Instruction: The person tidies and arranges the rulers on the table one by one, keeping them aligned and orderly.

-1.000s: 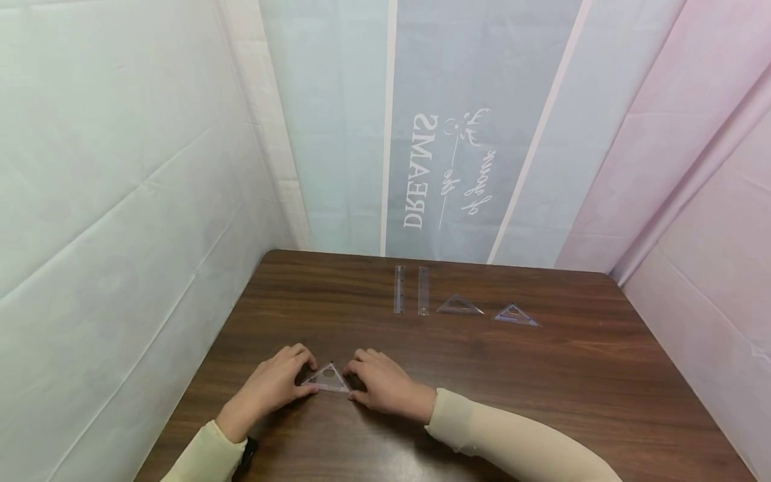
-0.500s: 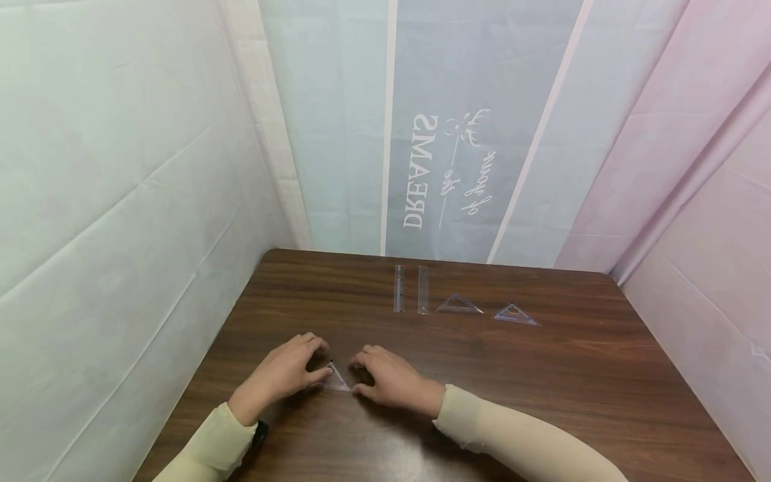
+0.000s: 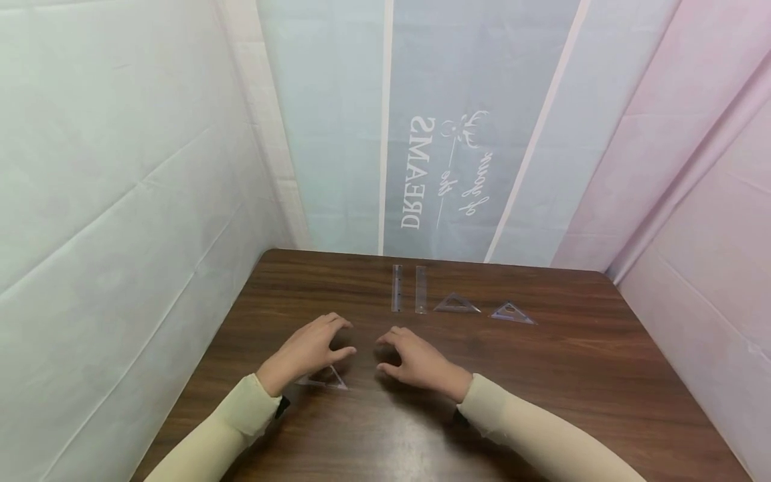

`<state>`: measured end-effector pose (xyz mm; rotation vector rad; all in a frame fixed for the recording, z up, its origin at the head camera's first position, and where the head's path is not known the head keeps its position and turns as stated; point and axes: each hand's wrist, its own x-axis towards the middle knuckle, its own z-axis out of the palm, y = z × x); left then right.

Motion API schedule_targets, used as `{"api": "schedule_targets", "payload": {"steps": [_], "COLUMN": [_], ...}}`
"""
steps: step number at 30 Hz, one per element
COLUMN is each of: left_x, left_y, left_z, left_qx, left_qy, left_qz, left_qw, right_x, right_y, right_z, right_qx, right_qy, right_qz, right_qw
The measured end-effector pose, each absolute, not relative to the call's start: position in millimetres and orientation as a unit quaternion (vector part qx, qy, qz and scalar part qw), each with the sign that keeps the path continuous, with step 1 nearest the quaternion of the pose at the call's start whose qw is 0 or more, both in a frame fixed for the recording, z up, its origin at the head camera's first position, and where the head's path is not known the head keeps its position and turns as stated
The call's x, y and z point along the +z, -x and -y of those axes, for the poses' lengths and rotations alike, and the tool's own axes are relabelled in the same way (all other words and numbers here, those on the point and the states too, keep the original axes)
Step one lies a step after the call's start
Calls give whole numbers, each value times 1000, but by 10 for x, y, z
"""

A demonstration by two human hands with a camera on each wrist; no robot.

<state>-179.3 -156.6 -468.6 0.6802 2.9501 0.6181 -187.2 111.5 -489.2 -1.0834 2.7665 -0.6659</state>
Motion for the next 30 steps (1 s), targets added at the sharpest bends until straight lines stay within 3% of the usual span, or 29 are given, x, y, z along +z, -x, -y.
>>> {"api": "schedule_targets", "payload": {"steps": [30], "left_x": [-4524], "left_y": [2766], "left_z": [620], "left_qx": [237], "left_qy": [-266], "left_qz": [-933], "left_qw": [58], "right_x": [-4759], "right_y": [2543], "right_z": [-2361], "right_qx": [-259], "right_qy": [206], "right_qz": [-943], "right_qw": [22]}}
